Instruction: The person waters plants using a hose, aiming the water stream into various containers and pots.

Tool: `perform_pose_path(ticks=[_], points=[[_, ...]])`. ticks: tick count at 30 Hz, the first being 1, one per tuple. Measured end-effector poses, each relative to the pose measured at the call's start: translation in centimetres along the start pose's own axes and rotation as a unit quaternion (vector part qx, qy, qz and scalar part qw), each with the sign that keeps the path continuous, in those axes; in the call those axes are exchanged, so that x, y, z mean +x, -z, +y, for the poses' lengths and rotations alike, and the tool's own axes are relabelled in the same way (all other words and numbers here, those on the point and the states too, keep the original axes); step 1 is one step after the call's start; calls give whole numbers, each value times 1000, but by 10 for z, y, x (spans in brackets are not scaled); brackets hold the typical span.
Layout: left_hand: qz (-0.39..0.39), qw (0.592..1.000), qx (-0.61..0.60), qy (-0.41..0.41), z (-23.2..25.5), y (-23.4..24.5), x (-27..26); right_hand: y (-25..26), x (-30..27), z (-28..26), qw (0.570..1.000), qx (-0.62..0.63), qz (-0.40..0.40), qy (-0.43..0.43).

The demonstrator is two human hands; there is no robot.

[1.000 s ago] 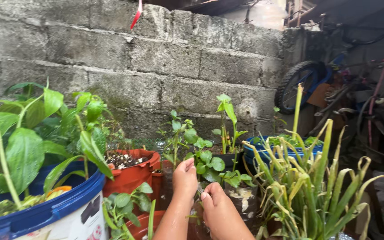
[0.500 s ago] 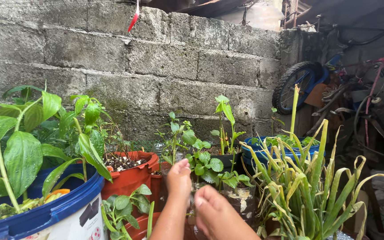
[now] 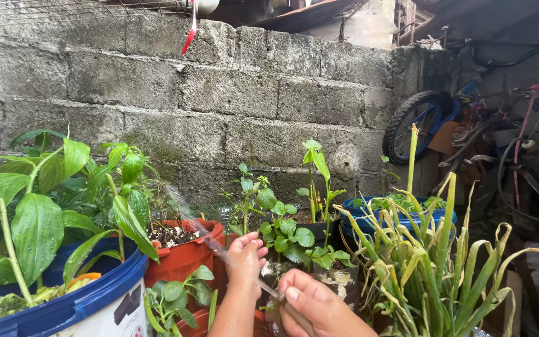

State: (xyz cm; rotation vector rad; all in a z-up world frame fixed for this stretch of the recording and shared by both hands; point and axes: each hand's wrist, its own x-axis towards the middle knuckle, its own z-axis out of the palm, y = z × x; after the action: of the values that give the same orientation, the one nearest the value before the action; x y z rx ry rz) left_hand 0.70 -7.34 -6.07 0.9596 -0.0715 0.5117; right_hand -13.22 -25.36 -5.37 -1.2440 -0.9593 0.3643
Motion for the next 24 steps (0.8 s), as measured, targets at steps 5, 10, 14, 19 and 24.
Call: perform_pose_path(ticks=[5, 10, 14, 19, 24], points=[[-1, 1000, 10, 1, 1, -1, -6, -3, -1, -6, 999, 33, -5, -5], [-4, 1000, 6, 10, 3, -4, -5, -7, 1, -11, 1000, -6, 3, 7], [-3, 1000, -15, 9, 1, -3, -2, -4, 3, -8, 999, -5, 41, -17], [-1, 998, -57, 3, 9, 0, 10, 0, 9, -4, 999, -17, -4, 29], [3, 996, -93, -12, 31, 5, 18, -6, 5, -3, 997, 42, 63, -20]])
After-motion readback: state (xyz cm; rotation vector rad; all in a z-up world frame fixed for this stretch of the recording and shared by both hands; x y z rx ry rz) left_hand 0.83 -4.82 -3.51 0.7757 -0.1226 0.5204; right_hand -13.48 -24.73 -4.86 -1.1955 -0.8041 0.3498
